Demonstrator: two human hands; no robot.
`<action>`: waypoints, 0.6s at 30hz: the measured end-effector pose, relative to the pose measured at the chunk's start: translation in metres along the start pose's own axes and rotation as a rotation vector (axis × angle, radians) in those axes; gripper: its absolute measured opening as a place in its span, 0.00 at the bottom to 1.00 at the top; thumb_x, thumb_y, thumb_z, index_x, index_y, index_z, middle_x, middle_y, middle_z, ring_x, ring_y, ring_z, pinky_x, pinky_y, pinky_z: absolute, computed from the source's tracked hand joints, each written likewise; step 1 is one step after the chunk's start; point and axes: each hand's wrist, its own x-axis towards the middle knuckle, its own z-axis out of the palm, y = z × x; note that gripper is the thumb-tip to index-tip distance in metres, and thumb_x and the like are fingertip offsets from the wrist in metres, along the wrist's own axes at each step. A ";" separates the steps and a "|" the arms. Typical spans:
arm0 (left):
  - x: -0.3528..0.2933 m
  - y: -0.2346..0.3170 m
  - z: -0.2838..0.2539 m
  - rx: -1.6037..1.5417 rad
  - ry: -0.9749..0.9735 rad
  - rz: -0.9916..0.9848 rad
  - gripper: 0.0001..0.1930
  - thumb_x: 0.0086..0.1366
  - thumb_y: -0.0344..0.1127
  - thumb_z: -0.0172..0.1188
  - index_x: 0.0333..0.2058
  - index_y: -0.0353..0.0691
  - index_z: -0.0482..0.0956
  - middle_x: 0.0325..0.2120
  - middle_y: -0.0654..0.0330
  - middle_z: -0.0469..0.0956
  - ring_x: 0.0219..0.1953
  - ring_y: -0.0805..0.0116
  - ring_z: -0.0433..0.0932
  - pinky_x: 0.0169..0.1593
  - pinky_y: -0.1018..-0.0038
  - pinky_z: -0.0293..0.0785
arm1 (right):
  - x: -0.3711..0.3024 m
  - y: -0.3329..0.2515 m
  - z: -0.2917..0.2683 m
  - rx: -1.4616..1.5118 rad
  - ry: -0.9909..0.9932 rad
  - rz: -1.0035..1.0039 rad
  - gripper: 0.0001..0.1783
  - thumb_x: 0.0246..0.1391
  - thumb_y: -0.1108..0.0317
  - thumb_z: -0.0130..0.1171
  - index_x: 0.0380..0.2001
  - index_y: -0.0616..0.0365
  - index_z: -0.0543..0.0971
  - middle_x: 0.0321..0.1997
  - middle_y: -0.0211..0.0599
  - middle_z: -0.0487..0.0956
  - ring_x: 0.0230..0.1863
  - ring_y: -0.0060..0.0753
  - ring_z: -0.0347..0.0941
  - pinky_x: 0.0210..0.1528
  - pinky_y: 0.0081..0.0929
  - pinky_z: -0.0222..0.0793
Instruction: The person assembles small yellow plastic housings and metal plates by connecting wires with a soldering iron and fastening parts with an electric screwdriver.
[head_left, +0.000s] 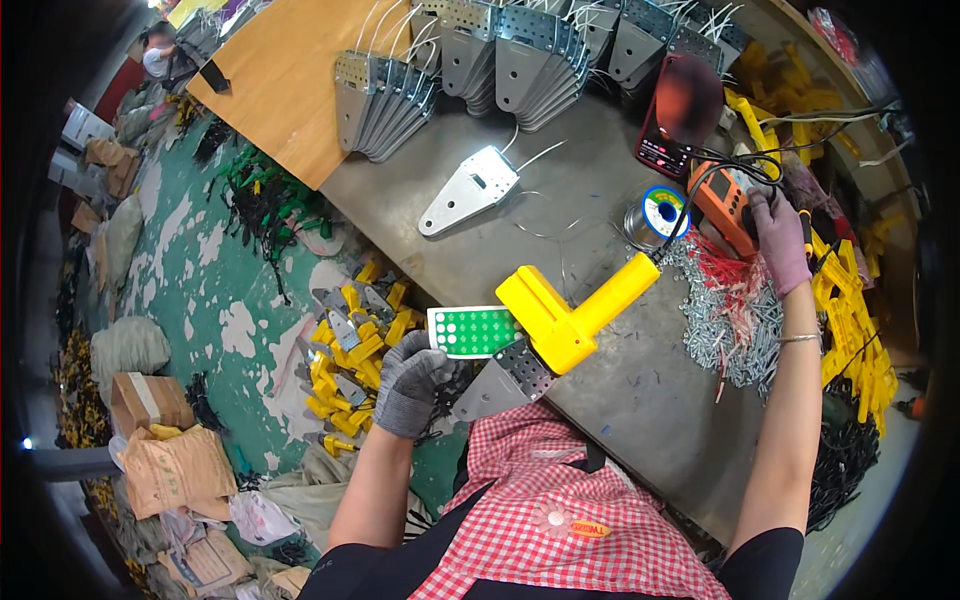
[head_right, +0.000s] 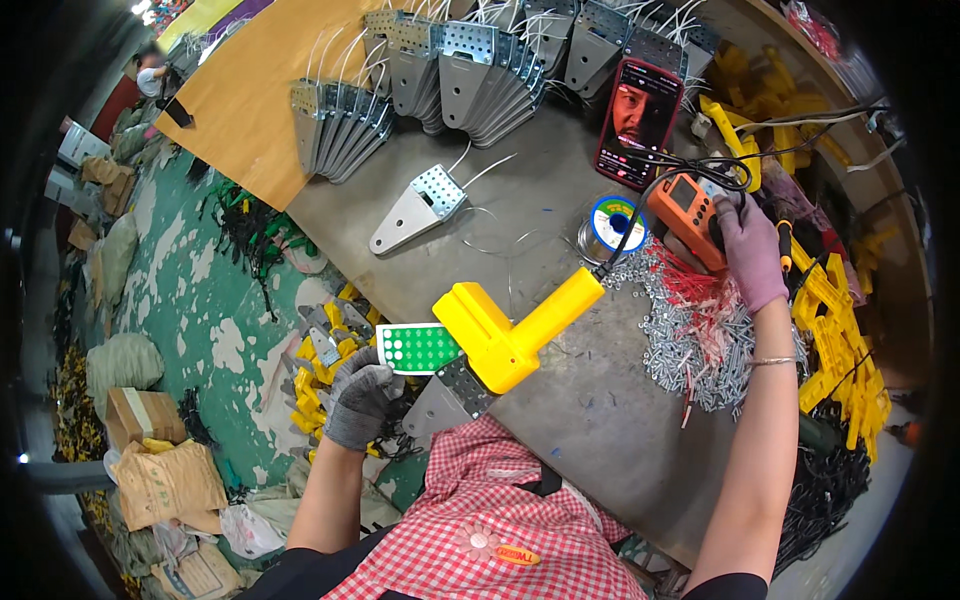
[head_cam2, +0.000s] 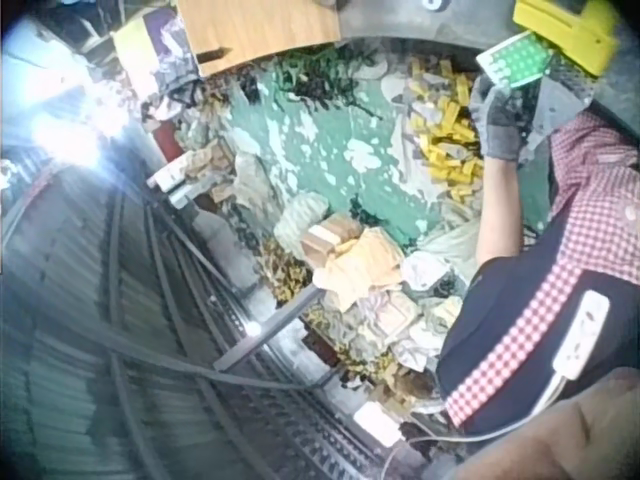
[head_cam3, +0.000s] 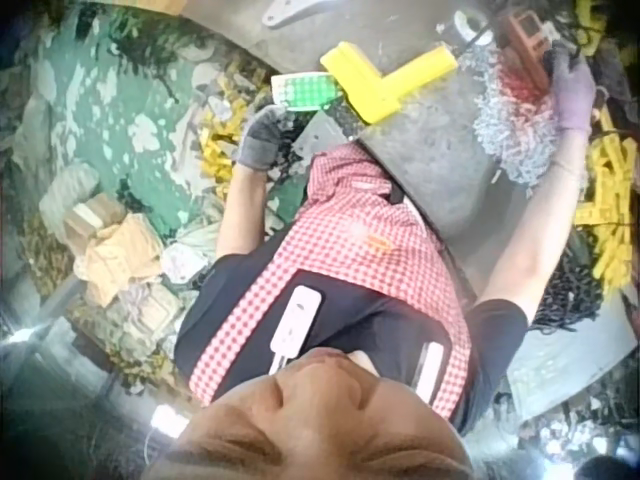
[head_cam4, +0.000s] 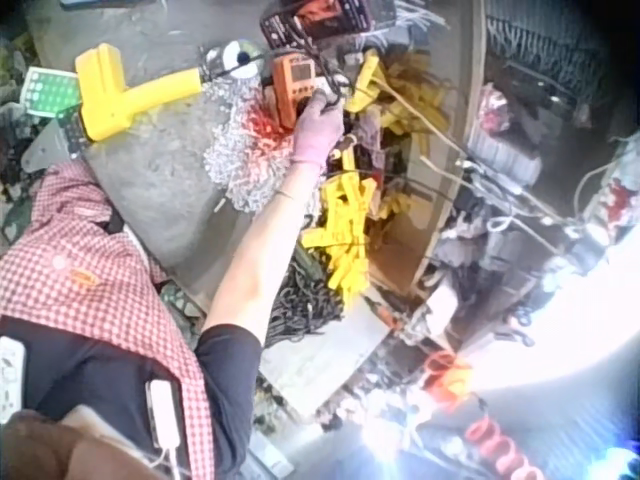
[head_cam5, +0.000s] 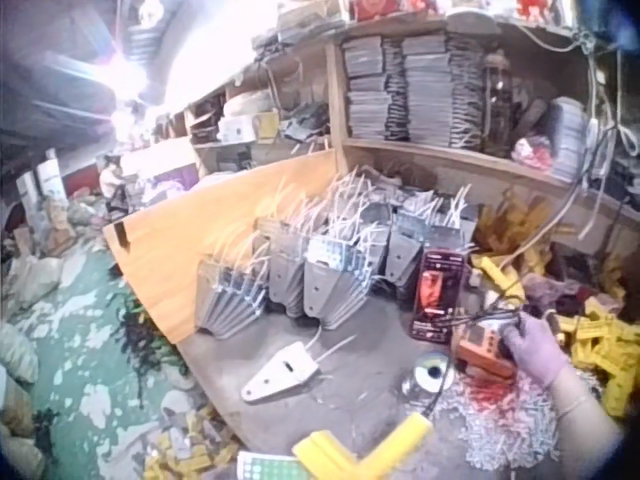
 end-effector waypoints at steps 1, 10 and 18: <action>-0.001 0.001 0.001 -0.001 -0.004 -0.003 0.13 0.57 0.31 0.65 0.41 0.34 0.80 0.32 0.59 0.82 0.32 0.69 0.79 0.36 0.75 0.75 | -0.004 -0.002 -0.002 -0.004 0.002 0.002 0.18 0.66 0.57 0.57 0.44 0.64 0.78 0.38 0.57 0.82 0.43 0.57 0.80 0.46 0.41 0.72; -0.030 0.016 0.032 0.097 0.001 0.064 0.17 0.59 0.29 0.66 0.47 0.31 0.82 0.38 0.59 0.85 0.37 0.74 0.81 0.44 0.77 0.77 | -0.165 -0.194 0.023 0.205 -0.488 -0.236 0.05 0.55 0.70 0.62 0.34 0.58 0.81 0.31 0.45 0.83 0.31 0.48 0.81 0.36 0.37 0.77; -0.040 0.013 0.049 0.434 0.057 0.214 0.11 0.63 0.24 0.64 0.45 0.30 0.82 0.36 0.61 0.84 0.36 0.78 0.80 0.42 0.78 0.77 | -0.200 -0.230 0.123 0.236 -0.566 -0.313 0.05 0.55 0.68 0.62 0.32 0.58 0.80 0.25 0.45 0.81 0.28 0.49 0.80 0.32 0.40 0.77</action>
